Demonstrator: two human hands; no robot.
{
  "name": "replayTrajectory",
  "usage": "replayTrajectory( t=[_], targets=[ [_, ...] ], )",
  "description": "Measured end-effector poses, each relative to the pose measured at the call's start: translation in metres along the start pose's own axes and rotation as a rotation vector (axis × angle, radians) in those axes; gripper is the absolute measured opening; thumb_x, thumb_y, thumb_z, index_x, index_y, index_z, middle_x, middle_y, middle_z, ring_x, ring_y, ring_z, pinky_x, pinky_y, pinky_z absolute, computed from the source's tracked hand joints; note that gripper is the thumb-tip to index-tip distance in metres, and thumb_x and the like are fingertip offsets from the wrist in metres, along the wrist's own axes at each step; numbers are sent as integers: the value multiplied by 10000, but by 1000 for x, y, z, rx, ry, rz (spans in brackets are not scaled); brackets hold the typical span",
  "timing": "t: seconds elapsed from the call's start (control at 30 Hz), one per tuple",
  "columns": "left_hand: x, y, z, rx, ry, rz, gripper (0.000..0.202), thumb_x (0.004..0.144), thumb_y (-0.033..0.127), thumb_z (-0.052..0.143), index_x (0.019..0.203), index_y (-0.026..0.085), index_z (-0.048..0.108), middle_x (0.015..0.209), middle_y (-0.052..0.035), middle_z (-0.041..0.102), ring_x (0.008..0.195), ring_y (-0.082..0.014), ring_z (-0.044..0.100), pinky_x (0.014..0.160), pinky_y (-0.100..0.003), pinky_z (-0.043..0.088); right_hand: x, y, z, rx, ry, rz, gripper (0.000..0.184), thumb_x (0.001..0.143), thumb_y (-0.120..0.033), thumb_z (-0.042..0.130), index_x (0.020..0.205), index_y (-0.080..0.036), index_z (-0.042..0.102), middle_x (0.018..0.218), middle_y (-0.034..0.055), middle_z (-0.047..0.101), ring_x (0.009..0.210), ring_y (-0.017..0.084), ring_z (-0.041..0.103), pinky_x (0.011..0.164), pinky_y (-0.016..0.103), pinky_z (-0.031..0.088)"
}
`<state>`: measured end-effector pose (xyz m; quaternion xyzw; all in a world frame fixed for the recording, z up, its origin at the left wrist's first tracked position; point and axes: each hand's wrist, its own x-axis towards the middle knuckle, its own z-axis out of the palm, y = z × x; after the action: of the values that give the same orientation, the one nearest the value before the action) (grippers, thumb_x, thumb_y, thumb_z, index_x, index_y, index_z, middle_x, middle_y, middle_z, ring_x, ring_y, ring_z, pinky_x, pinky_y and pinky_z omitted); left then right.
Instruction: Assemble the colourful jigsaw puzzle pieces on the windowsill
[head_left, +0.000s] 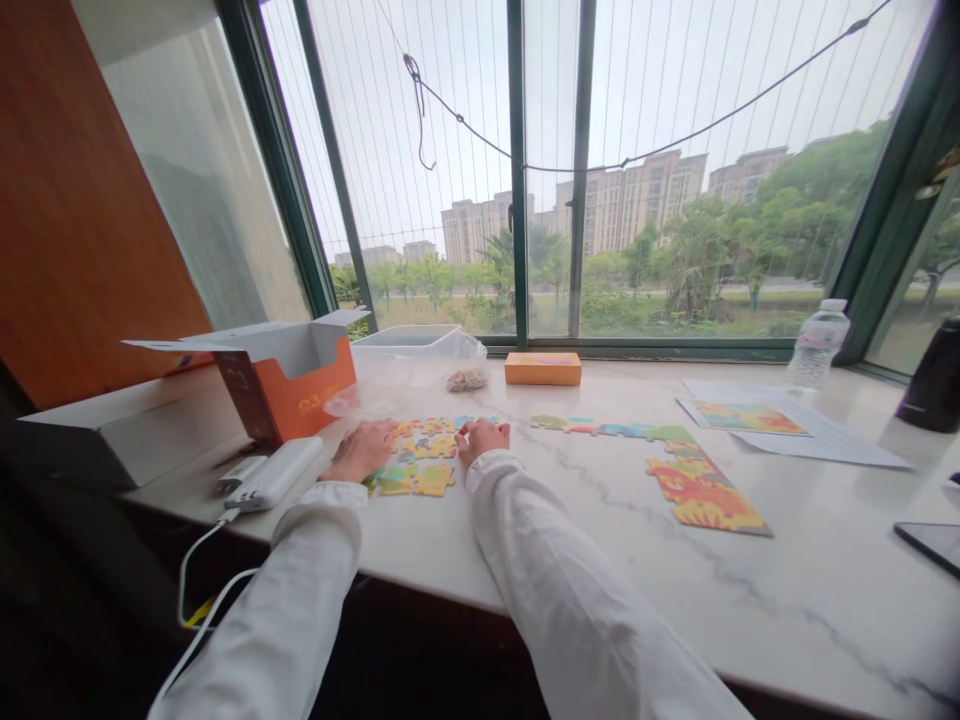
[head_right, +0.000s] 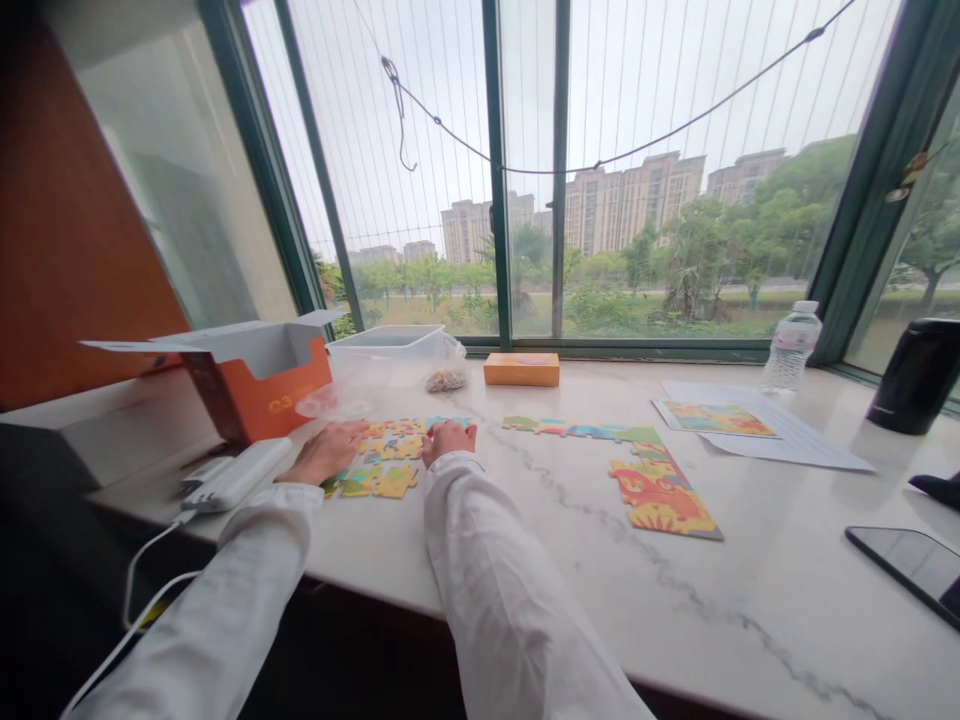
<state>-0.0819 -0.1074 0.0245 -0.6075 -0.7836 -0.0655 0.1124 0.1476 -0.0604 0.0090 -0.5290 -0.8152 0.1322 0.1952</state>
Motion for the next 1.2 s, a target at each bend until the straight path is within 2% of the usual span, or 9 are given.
replayTrajectory(
  t=[0.17,0.43,0.6,0.8,1.03,1.2],
  targets=[
    [-4,0,4,-59,24,21,410,955,226,441,1303,242,658,1306,-97,659,1198,-265,600,1027,-372,462,-1,3,3,7,8,25,298,966,-368,451,1086,-279,708,1167,65,682,1089,215,595,947,396,292],
    [-9,2,7,-77,33,48,411,946,182,428,1276,233,668,1260,-98,682,1187,-265,603,1039,-405,466,4,13,12,-2,89,99,328,940,-217,428,1141,-253,685,1196,107,648,1114,252,577,937,428,311],
    [-12,10,6,-130,53,230,394,962,207,432,1278,207,667,1316,-88,656,1247,-244,556,1089,-394,419,5,23,17,-56,114,102,365,880,-179,481,1177,-255,679,1274,116,608,1172,287,523,924,437,331],
    [-18,26,-1,-100,-9,473,376,1003,310,404,1284,291,654,1362,-4,637,1259,-199,554,1128,-371,355,7,24,32,-79,80,26,384,927,-264,445,1234,-324,668,1423,55,543,1221,307,459,937,470,331],
    [-18,27,1,-95,7,478,397,1023,312,353,1268,276,663,1322,-8,665,1221,-196,580,1095,-373,386,11,26,43,-70,108,-1,338,959,-310,424,1111,-324,726,1365,53,592,1192,310,468,933,504,331],
    [-18,27,3,-62,28,495,405,1025,315,342,1220,257,693,1315,-26,668,1200,-204,589,1081,-363,395,16,27,49,-51,108,-21,322,978,-353,416,1132,-349,699,1354,47,599,1189,311,454,923,530,323]
  ],
)
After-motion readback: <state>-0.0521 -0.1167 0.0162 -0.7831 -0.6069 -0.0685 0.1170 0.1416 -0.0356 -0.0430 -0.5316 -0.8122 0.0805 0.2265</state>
